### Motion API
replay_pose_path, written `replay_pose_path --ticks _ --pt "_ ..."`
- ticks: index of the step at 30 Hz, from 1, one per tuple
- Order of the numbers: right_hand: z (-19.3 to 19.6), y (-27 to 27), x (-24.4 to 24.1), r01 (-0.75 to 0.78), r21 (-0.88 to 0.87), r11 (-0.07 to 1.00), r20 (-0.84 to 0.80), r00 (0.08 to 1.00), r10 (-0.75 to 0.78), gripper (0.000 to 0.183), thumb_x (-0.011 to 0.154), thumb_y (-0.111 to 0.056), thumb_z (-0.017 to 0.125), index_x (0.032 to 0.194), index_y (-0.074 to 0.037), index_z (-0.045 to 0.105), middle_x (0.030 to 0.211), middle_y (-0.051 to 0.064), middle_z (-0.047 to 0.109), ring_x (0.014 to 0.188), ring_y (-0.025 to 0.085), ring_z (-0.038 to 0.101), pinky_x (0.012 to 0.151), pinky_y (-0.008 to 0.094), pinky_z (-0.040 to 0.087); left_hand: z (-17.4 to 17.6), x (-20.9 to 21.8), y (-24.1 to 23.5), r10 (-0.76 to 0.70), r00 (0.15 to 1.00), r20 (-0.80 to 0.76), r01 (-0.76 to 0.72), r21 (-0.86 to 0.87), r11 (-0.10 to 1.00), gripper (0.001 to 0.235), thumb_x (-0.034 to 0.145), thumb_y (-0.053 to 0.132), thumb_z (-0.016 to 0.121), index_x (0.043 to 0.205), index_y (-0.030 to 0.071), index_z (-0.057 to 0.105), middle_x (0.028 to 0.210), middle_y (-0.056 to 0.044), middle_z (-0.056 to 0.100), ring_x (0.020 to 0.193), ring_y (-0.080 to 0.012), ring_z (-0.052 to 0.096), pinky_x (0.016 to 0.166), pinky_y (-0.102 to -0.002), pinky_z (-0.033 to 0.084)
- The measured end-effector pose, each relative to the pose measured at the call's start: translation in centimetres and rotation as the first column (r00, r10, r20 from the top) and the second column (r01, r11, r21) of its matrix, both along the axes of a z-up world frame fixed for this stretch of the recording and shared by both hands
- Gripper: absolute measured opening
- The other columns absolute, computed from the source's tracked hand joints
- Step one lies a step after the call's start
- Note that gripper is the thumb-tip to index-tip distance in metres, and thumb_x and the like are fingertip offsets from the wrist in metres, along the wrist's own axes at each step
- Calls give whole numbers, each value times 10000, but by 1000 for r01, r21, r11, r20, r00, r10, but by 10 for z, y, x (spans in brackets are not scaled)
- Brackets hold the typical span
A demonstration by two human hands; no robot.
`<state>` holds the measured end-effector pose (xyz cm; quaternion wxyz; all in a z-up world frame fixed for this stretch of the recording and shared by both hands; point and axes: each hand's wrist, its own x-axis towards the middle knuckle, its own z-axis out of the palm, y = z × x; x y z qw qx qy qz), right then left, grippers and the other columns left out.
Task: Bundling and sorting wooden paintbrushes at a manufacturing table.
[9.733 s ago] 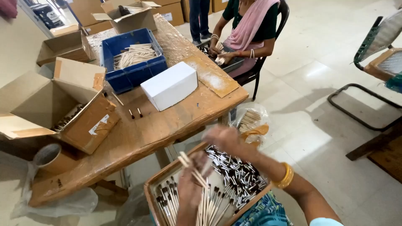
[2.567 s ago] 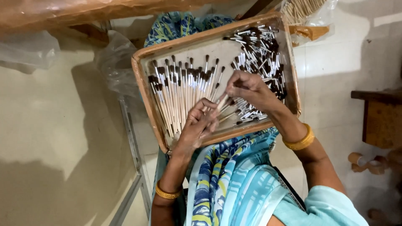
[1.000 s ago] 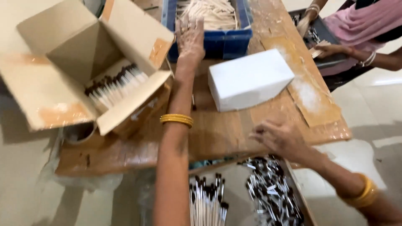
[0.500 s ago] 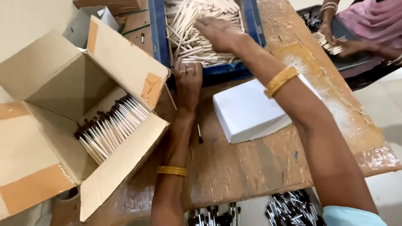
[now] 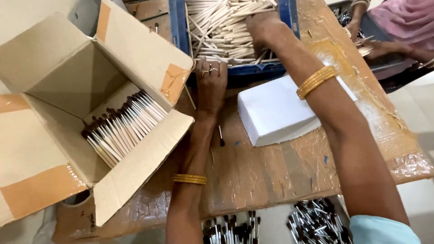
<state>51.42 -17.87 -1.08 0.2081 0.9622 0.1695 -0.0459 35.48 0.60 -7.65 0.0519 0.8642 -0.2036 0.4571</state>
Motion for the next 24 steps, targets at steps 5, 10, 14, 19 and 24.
replay_pose_path --ticks 5,10,14,19,24 --pt "-14 -7 13 -302 44 952 238 929 284 1052 478 -376 973 1362 -14 532 1136 178 698 1058 334 661 1003 449 487 8 0 -2 -5 999 37 5 1 1000 77 947 57 609 1018 32 621 965 -131 579 1043 -315 583 1139 -472 420" --pt "5 -8 -14 -273 295 916 61 962 267 800 619 -208 874 1340 -39 572 1003 179 738 971 327 696 932 440 541 15 -2 -3 0 1000 21 0 -12 1000 43 940 48 616 980 40 602 976 -144 588 1059 -328 588 1131 -478 425" --pt "-3 -18 4 -355 455 816 115 933 342 669 665 -173 866 1284 -85 631 933 153 726 857 300 686 777 430 561 21 0 -5 -16 1000 1 16 -56 998 65 922 35 620 983 38 596 965 -142 596 1066 -346 592 1101 -485 431" --pt "-20 -14 19 -376 597 709 242 927 288 528 737 -143 847 1218 -43 655 878 144 724 746 256 693 670 381 585 39 -1 -7 -41 997 -68 36 -81 996 125 878 3 618 996 36 592 983 -156 617 1074 -369 592 1071 -483 435" --pt "-11 -10 18 -401 715 572 336 916 220 472 715 -109 814 1151 1 670 842 132 720 688 234 693 664 361 597 32 24 -7 -1 995 -103 -7 -71 997 150 869 -5 641 1000 50 593 973 -148 636 1057 -352 611 1107 -493 429"
